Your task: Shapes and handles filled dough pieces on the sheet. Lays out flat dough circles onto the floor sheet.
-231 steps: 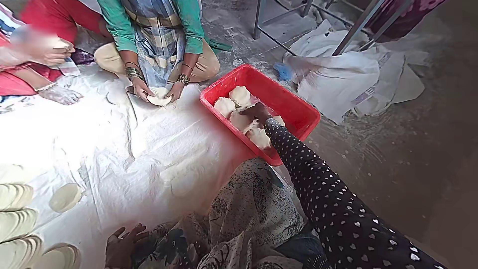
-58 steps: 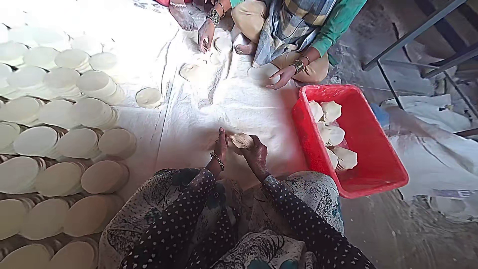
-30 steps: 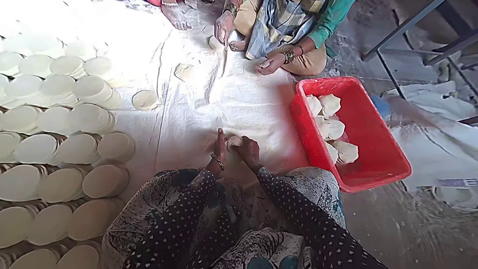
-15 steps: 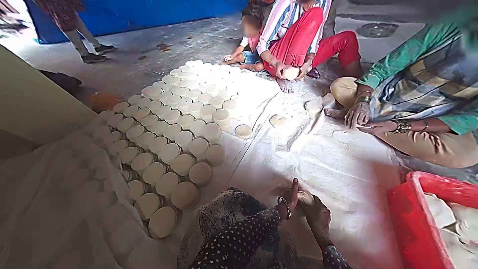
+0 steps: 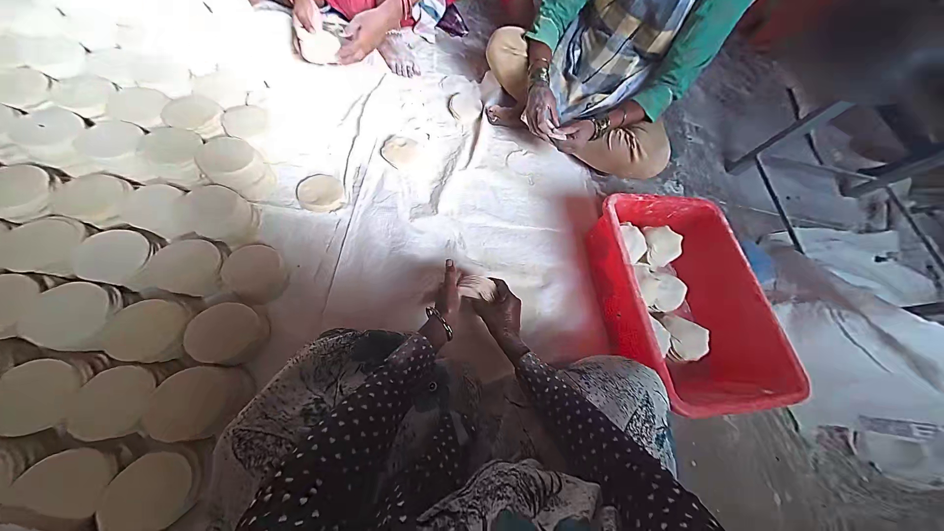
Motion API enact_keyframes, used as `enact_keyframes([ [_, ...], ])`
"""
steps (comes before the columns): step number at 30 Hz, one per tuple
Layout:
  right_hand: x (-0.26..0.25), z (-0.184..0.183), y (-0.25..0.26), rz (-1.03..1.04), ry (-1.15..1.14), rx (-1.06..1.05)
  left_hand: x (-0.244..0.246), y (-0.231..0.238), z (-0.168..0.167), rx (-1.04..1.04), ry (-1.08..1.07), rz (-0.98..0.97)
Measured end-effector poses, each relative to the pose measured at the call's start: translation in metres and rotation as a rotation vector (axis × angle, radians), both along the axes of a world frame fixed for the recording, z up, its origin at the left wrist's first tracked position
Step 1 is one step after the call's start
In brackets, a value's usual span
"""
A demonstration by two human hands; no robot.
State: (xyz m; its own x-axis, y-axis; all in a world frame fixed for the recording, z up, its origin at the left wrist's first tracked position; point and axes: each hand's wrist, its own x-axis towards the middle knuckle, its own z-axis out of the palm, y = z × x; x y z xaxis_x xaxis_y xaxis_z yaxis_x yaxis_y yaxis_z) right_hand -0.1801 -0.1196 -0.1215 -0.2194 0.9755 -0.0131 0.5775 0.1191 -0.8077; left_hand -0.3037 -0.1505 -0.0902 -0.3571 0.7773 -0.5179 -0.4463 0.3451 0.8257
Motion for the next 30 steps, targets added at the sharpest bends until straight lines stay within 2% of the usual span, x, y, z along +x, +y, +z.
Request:
enact_keyframes([
  [1, -0.003, 0.001, 0.002, 0.014, -0.080, -0.062, 0.001, 0.000, 0.002, -0.012, -0.015, 0.006],
  [3, -0.007, 0.004, 0.009, 0.031, -0.089, -0.075, 0.000, 0.003, 0.002, -0.007, -0.032, 0.031],
  [6, -0.002, 0.001, 0.002, -0.011, 0.122, 0.073, -0.006, 0.004, -0.003, 0.016, -0.043, 0.057],
  [10, -0.002, 0.000, 0.005, 0.026, -0.050, -0.048, 0.001, 0.001, -0.002, -0.012, -0.017, 0.035],
  [14, -0.001, -0.002, 0.005, 0.005, 0.124, 0.086, -0.007, 0.003, -0.004, 0.060, -0.010, 0.032],
  [18, -0.003, 0.004, 0.009, 0.065, -0.119, -0.072, 0.002, -0.001, 0.004, 0.012, 0.007, 0.018],
  [22, 0.002, 0.031, 0.021, 0.073, -0.109, -0.079, -0.009, -0.008, 0.019, -0.044, 0.071, 0.007],
  [26, 0.015, 0.069, 0.029, 0.177, -0.370, -0.111, -0.008, -0.013, 0.020, -0.062, 0.080, -0.023],
  [30, 0.023, 0.090, 0.031, 0.145, -0.606, -0.104, -0.008, -0.019, 0.019, -0.094, 0.080, -0.077],
])
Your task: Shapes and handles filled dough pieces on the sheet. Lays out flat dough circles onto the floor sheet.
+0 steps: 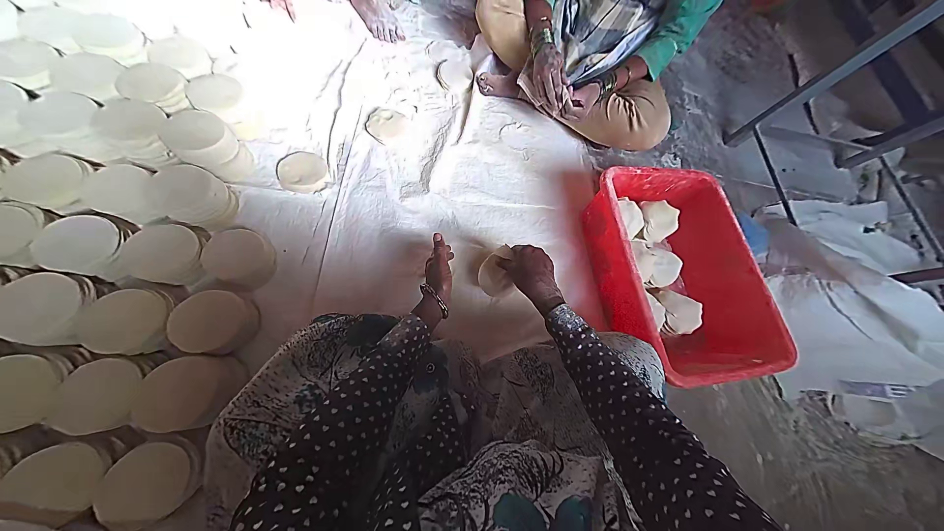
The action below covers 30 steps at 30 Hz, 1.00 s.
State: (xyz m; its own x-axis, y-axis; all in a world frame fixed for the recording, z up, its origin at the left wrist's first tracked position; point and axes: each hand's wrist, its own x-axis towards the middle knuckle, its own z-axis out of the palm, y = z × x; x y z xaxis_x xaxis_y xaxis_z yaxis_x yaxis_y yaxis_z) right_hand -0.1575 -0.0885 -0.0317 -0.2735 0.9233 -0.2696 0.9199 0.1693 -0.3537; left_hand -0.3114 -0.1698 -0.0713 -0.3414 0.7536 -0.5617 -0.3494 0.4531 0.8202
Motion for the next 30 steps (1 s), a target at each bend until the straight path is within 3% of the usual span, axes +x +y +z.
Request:
enact_keyframes([
  [4, -0.005, 0.033, -0.018, 0.087, -0.024, -0.075, 0.002, 0.004, 0.010, 0.034, 0.001, -0.003],
  [7, -0.008, -0.010, -0.001, 0.034, 0.181, -0.011, 0.002, 0.002, 0.013, 0.005, -0.044, -0.012],
  [11, 0.000, -0.053, -0.022, -0.129, 0.579, 0.233, 0.002, 0.014, 0.001, 0.049, -0.138, 0.026],
  [15, -0.020, -0.077, -0.023, -0.179, 0.489, 0.036, 0.010, 0.016, -0.012, 0.093, -0.110, -0.006],
  [19, -0.021, -0.077, -0.034, -0.233, 0.674, 0.216, 0.001, 0.022, -0.021, 0.103, -0.064, 0.050],
  [23, -0.025, -0.079, -0.033, -0.243, 0.493, 0.055, 0.009, 0.019, -0.023, 0.104, -0.057, 0.008],
  [27, -0.024, -0.080, -0.040, -0.245, 0.709, 0.221, 0.005, 0.016, -0.019, 0.120, -0.053, 0.025],
  [30, -0.022, -0.086, -0.043, -0.270, 0.632, 0.113, 0.008, 0.013, -0.018, 0.104, -0.054, 0.018],
])
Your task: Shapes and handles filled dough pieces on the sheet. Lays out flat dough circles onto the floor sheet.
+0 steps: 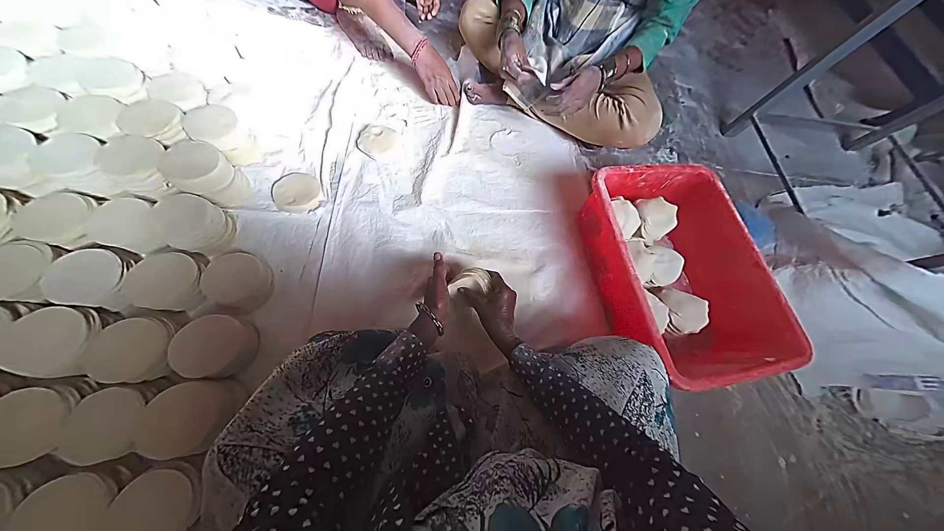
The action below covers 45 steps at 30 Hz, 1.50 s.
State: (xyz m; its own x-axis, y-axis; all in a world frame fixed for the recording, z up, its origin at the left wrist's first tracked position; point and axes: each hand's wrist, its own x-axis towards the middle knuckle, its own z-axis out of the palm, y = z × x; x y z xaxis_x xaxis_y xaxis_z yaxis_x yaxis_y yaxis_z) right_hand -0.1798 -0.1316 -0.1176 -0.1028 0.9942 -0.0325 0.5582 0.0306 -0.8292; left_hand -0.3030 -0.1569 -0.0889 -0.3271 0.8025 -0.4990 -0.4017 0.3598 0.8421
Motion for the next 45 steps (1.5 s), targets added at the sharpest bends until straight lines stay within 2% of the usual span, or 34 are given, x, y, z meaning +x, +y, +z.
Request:
enact_keyframes([
  [2, -0.004, 0.000, 0.009, 0.044, -0.069, -0.031, 0.000, 0.003, -0.003, 0.019, 0.040, -0.042],
  [6, -0.001, 0.002, -0.001, 0.004, 0.077, 0.122, -0.004, 0.003, -0.003, 0.040, 0.021, 0.017],
  [9, -0.002, 0.003, 0.003, 0.020, -0.104, -0.077, 0.001, 0.003, -0.003, 0.014, 0.030, -0.025],
  [10, -0.003, 0.004, 0.008, 0.032, -0.124, -0.081, 0.001, 0.006, -0.003, 0.016, 0.040, -0.025],
  [14, 0.000, -0.002, 0.001, -0.008, 0.077, 0.111, -0.005, 0.005, -0.005, 0.015, 0.034, 0.029],
  [18, -0.003, 0.003, 0.011, 0.044, -0.127, -0.097, 0.002, 0.005, -0.004, 0.043, 0.046, -0.015],
  [22, 0.001, -0.003, 0.003, 0.002, 0.110, 0.081, -0.004, 0.005, -0.003, 0.045, 0.023, 0.037],
  [26, -0.003, 0.003, 0.012, 0.054, -0.083, -0.108, 0.003, 0.006, -0.008, 0.034, 0.017, 0.011],
  [30, 0.000, -0.005, 0.006, 0.034, 0.134, 0.077, -0.004, 0.005, -0.007, 0.067, 0.045, 0.011],
  [34, -0.003, 0.000, 0.011, 0.090, -0.101, -0.107, 0.003, 0.004, -0.002, 0.036, 0.038, -0.014],
  [38, 0.000, -0.006, 0.005, 0.045, 0.100, 0.082, -0.005, 0.006, -0.004, 0.054, 0.037, 0.033],
  [42, -0.004, 0.000, 0.011, 0.131, -0.124, -0.086, 0.001, 0.008, -0.006, 0.039, 0.021, 0.027],
  [45, -0.002, -0.006, 0.007, 0.086, 0.059, 0.071, -0.005, 0.007, -0.004, 0.059, 0.016, 0.062],
])
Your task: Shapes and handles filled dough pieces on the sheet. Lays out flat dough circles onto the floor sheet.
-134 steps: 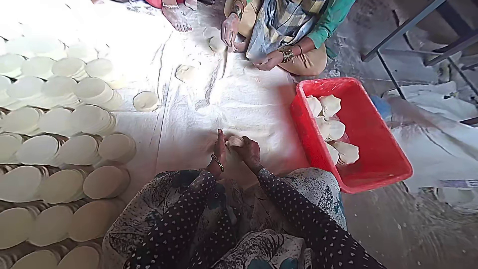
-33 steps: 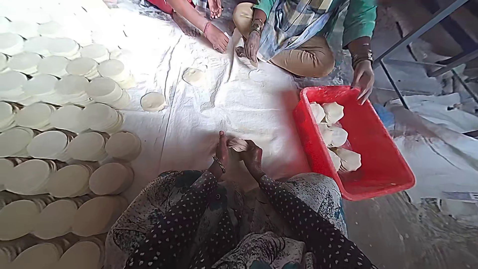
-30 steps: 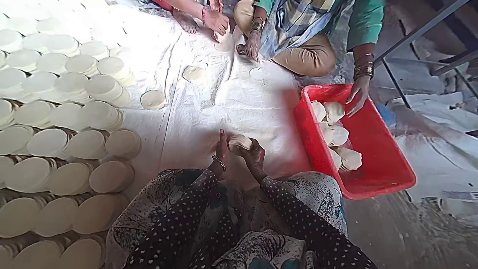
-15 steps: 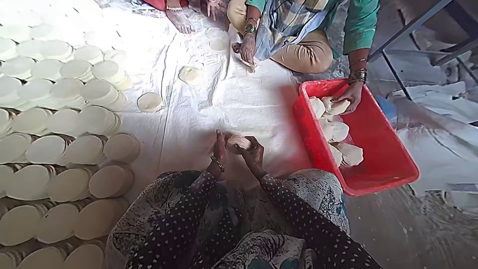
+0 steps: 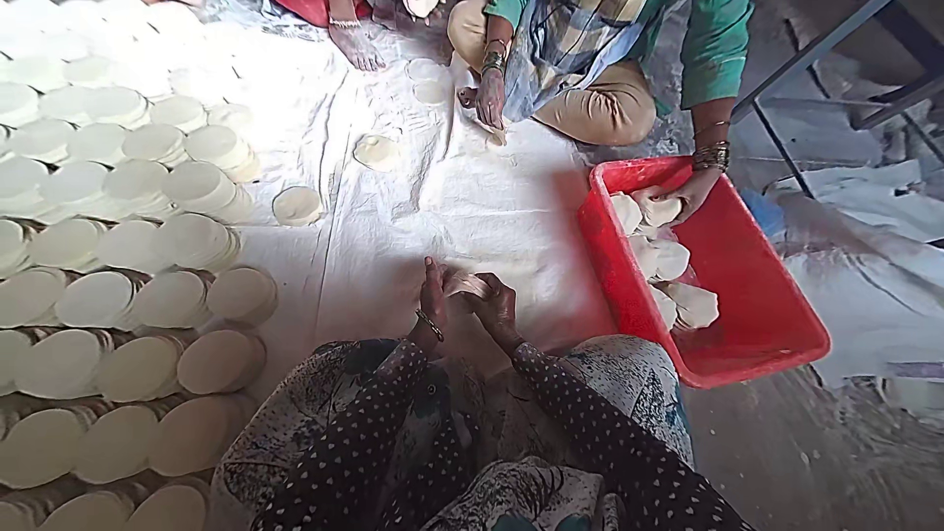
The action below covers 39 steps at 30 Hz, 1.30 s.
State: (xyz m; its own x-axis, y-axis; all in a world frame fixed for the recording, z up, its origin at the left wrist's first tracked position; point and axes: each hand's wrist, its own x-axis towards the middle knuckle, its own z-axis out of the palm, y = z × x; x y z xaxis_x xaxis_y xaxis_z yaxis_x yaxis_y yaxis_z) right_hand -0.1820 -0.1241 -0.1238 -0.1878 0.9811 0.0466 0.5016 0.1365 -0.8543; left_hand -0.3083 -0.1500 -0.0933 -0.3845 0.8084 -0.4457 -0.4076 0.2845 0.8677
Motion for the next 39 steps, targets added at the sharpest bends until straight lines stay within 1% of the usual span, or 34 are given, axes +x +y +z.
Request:
enact_keyframes([
  [1, 0.001, -0.001, -0.002, -0.020, 0.043, 0.024, -0.001, 0.000, 0.001, -0.013, 0.012, 0.004],
  [2, 0.002, 0.000, -0.003, -0.019, 0.024, -0.009, 0.001, -0.001, 0.002, -0.032, 0.017, 0.006],
  [4, 0.001, 0.001, -0.002, 0.025, -0.116, -0.125, 0.006, -0.002, 0.003, -0.059, 0.015, -0.012],
  [5, -0.001, 0.002, 0.003, 0.038, -0.140, -0.126, 0.007, 0.000, 0.003, -0.050, 0.003, -0.015],
  [9, 0.001, -0.003, -0.002, -0.011, 0.066, 0.033, -0.002, 0.001, 0.001, 0.008, -0.013, 0.010],
  [10, 0.002, -0.004, -0.003, -0.007, 0.047, 0.020, -0.001, 0.000, 0.001, 0.007, -0.011, 0.009],
  [12, 0.000, -0.002, -0.001, 0.041, -0.098, -0.060, 0.005, -0.002, 0.003, -0.013, -0.009, -0.012],
  [13, -0.002, -0.002, 0.004, 0.059, -0.137, -0.056, 0.006, 0.001, 0.003, -0.008, -0.006, -0.011],
  [14, -0.003, -0.002, 0.008, 0.063, -0.127, -0.024, 0.004, 0.003, 0.002, 0.001, 0.007, -0.005],
  [17, 0.001, -0.008, 0.001, 0.012, 0.055, 0.067, -0.005, 0.005, -0.004, 0.008, 0.018, 0.022],
  [18, 0.003, -0.006, -0.001, 0.012, 0.037, 0.041, -0.005, 0.005, -0.005, -0.002, 0.015, 0.020],
  [20, 0.002, 0.001, 0.000, 0.052, -0.132, -0.070, 0.002, 0.003, -0.003, -0.031, 0.007, -0.002],
  [21, 0.000, 0.002, 0.005, 0.070, -0.196, -0.087, 0.004, 0.004, 0.000, -0.025, 0.007, -0.003],
  [22, -0.002, 0.002, 0.007, 0.074, -0.205, -0.069, 0.003, 0.005, 0.001, -0.007, 0.011, 0.003],
  [25, 0.003, -0.009, 0.000, 0.027, -0.002, 0.066, -0.005, 0.006, -0.005, 0.009, 0.020, 0.022],
  [26, 0.005, -0.009, -0.001, 0.032, 0.000, 0.063, -0.004, 0.007, -0.005, 0.003, 0.022, 0.016],
  [29, 0.001, -0.005, 0.002, 0.110, -0.178, -0.003, 0.003, 0.005, 0.002, -0.021, 0.013, -0.020],
  [30, 0.001, -0.004, 0.004, 0.120, -0.175, 0.012, 0.003, 0.005, 0.004, -0.012, 0.006, -0.016],
  [33, 0.002, -0.008, -0.002, 0.060, -0.024, 0.114, -0.006, -0.002, 0.011, -0.002, -0.018, -0.005],
  [34, 0.002, -0.007, -0.001, 0.064, -0.048, 0.101, -0.006, -0.003, 0.014, -0.004, -0.015, -0.008],
  [36, 0.000, -0.003, 0.000, 0.125, -0.182, 0.011, -0.002, -0.005, 0.018, -0.006, 0.011, -0.017],
  [37, -0.003, 0.002, 0.004, 0.157, -0.211, -0.016, -0.005, -0.002, 0.019, 0.006, 0.034, -0.009],
  [39, -0.007, 0.018, 0.006, 0.178, -0.143, -0.064, -0.019, 0.003, 0.019, 0.039, 0.110, 0.019],
])
